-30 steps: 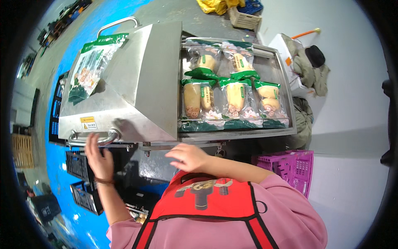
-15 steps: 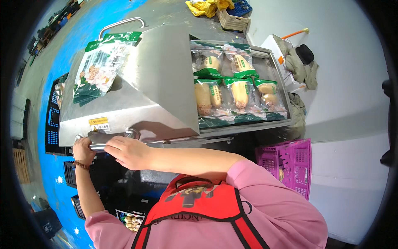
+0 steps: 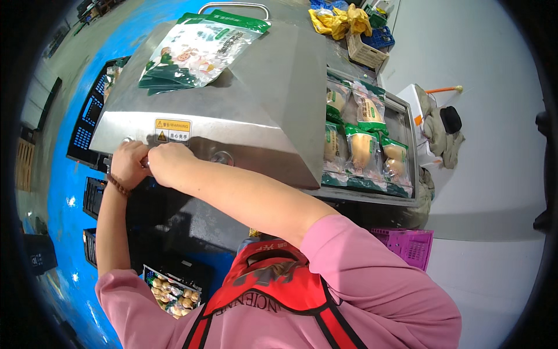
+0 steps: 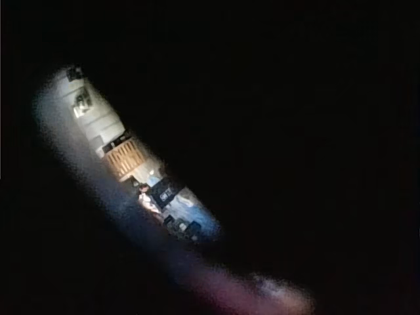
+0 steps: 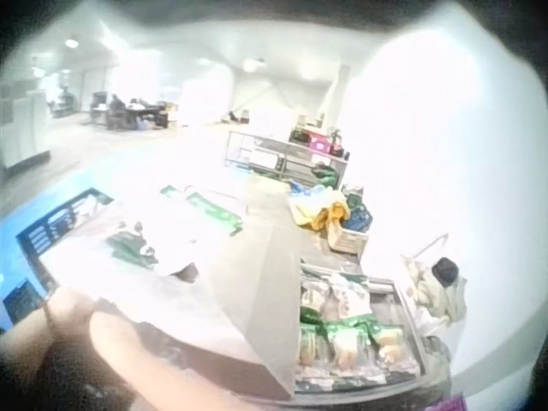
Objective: The person places vacuum-sealed packages of lotus root into a vacuum sealer, seals them, and then transfers the sealed packages into a purple basket. The process is repeated for multiple packages.
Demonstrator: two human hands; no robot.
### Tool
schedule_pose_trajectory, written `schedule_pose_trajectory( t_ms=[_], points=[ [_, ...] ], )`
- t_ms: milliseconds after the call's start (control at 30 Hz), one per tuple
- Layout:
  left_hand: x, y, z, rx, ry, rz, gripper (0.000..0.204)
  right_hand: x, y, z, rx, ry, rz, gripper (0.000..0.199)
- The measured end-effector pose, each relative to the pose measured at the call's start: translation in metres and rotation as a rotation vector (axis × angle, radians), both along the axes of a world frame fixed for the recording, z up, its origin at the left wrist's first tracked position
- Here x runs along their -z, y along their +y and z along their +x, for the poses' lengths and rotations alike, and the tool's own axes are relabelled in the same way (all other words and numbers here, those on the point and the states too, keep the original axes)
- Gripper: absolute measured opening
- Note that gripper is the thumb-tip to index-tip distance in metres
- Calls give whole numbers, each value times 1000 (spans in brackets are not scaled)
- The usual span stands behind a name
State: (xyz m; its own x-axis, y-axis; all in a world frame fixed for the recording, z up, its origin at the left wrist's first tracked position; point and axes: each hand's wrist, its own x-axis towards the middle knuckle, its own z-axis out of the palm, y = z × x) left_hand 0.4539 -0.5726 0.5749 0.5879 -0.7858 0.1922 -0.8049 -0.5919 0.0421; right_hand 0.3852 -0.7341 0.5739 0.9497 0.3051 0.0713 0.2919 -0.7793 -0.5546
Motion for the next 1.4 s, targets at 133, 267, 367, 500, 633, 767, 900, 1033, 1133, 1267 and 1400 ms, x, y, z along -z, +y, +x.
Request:
schedule_pose_trajectory(
  t_ms=[133, 267, 367, 500, 633, 767, 900, 1033, 1133, 1267, 1400],
  points=[
    [-19, 42, 19, -130, -17, 91, 29, -10, 0, -9, 76, 47, 12, 16],
    [-10, 38, 8, -129, -36, -183, 25, -27, -11, -23, 77, 43, -11, 17],
    [0, 30, 7, -99, 39, -419, 29, -44, -28, -34, 52, 29, -48, 18],
    [-35, -8, -23, -85, 58, -401, 30, -79, -65, -62, 19, 37, -62, 19],
    [-65, -45, -51, -30, 20, -364, 23, -111, -105, -95, -19, 56, -122, 20],
    [-94, -102, -92, 99, 53, -359, 22, -134, -155, -137, -14, 65, -258, 28],
    [-112, -156, -124, 312, 105, -299, 24, -148, -207, -186, 30, 123, -282, 28],
    [-104, -217, -154, 494, 244, -230, 26, -145, -264, -235, 55, 148, -316, 26],
    [-78, -278, -187, 553, 295, -177, 25, -126, -316, -277, 113, 196, -350, 26],
    [-26, -348, -234, 596, 380, -55, 26, -68, -382, -326, 126, 254, -376, 29],
    [46, -399, -260, 658, 468, -26, 22, -13, -425, -357, 136, 367, -343, 26]
  ],
)
